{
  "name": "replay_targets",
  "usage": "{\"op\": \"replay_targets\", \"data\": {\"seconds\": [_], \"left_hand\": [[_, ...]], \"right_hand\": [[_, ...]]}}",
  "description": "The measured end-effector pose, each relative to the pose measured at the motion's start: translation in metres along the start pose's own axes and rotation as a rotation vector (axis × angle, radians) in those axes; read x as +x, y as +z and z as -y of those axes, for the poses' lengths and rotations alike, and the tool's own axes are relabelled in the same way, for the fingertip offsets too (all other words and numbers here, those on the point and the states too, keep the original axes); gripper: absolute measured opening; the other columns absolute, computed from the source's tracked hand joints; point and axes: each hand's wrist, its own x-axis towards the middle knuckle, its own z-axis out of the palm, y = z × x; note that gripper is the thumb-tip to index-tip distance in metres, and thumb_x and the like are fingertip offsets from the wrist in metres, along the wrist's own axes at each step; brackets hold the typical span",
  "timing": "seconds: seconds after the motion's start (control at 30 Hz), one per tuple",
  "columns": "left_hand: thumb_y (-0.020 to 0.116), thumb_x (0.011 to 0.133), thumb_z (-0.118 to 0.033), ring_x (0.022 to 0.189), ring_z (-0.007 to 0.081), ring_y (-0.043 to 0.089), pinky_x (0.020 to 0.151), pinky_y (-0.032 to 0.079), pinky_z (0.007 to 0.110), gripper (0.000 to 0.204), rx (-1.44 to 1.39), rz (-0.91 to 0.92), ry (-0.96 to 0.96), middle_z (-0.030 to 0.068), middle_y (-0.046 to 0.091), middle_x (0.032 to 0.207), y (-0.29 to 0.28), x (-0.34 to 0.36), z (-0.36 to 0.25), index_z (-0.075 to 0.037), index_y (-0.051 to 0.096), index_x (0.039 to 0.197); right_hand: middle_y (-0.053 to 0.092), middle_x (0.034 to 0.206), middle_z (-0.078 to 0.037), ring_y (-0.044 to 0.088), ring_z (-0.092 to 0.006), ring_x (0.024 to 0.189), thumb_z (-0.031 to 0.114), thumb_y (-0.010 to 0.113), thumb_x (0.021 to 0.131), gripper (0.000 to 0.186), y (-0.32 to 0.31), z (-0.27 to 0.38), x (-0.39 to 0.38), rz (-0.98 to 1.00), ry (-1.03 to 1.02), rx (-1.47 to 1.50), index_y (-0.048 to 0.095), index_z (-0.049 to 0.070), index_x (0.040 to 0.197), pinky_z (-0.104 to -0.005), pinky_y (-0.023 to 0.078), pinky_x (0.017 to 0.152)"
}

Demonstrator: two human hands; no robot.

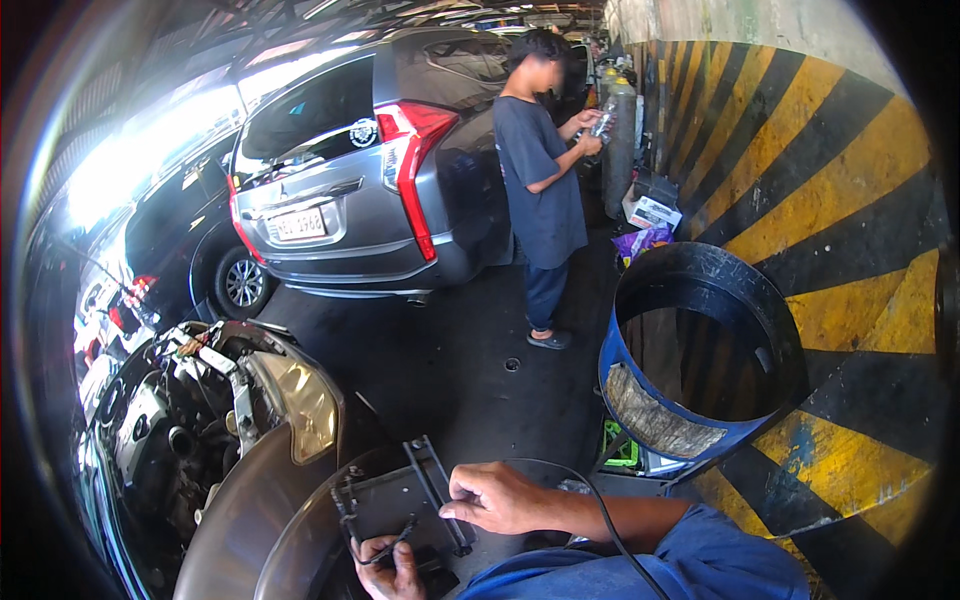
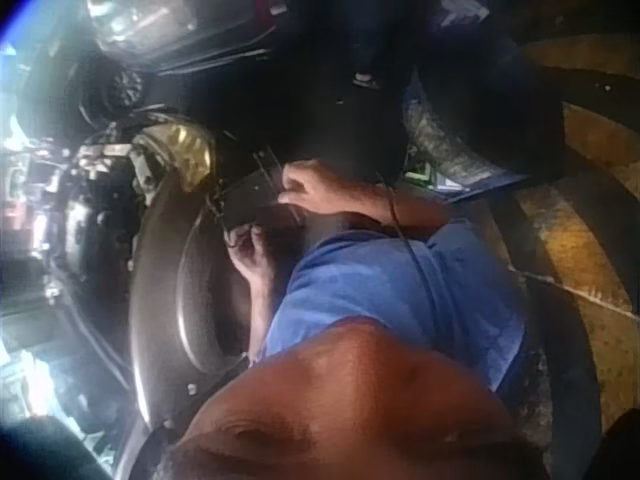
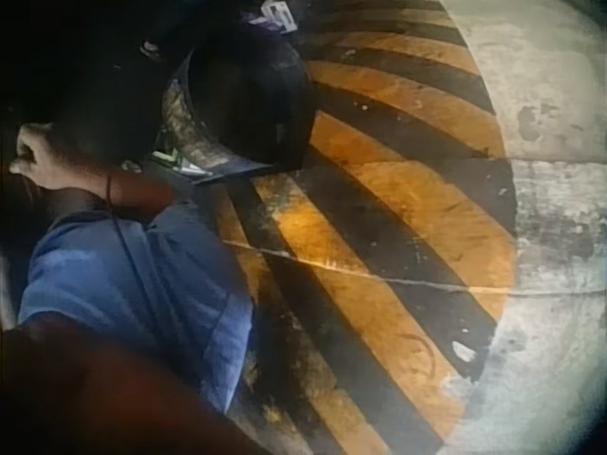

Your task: The person prepares a plastic car ventilation housing by stripping off old material and threading a wire through it, receives and handles an evaporator core, and then works on a blower assembly on the ground using a screwdriver.

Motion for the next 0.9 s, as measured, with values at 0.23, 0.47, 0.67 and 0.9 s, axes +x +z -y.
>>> {"op": "replay_targets", "data": {"seconds": [0.23, 0.47, 0.67, 0.9], "left_hand": [[0.067, 0.086, -0.017, 0.097, 0.0276, 0.061, 0.085, 0.05, 0.035, 0.027, 0.39, 0.306, 0.237, 0.014, 0.063, 0.097, 0.027, 0.03, -0.013, 0.001, 0.061, 0.105], [0.055, 0.088, -0.009, 0.095, 0.0251, 0.061, 0.083, 0.052, 0.037, 0.028, -0.538, 0.336, -0.387, 0.0129, 0.061, 0.108, 0.048, 0.026, 0.03, 0.001, 0.055, 0.114], [0.063, 0.086, -0.01, 0.082, 0.0207, 0.06, 0.073, 0.049, 0.033, 0.01, 0.056, 0.386, -0.006, 0.0111, 0.062, 0.096, 0.031, 0.035, -0.018, -0.001, 0.059, 0.088], [0.061, 0.09, -0.015, 0.083, 0.0211, 0.057, 0.076, 0.046, 0.033, 0.015, -0.154, 0.221, -0.116, 0.0091, 0.057, 0.088, 0.038, 0.034, -0.048, -0.003, 0.058, 0.08]], "right_hand": [[0.061, 0.064, -0.01, 0.064, -0.0307, 0.061, 0.033, 0.071, 0.087, 0.028, 0.0, -0.004, -0.003, -0.044, -0.019, -0.095, 0.063, 0.006, 0.084, -0.0378, 0.049, 0.055], [0.062, 0.09, -0.012, 0.066, -0.033, 0.084, 0.021, 0.069, 0.084, 0.022, 0.034, -0.009, -0.004, 0.118, -0.053, -0.264, 0.06, 0.006, 0.097, -0.0427, 0.055, 0.073], [0.063, 0.087, -0.016, 0.066, -0.0345, 0.08, 0.011, 0.065, 0.088, 0.017, 0.036, -0.023, -0.002, 0.014, 0.099, 0.077, 0.055, 0.0, 0.095, -0.0422, 0.052, 0.07], [0.064, 0.086, -0.011, 0.066, -0.0165, 0.073, 0.01, 0.056, 0.097, 0.014, 0.04, -0.028, -0.006, -0.027, 0.35, 0.469, 0.048, 0.0, 0.101, -0.0314, 0.054, 0.062]]}}
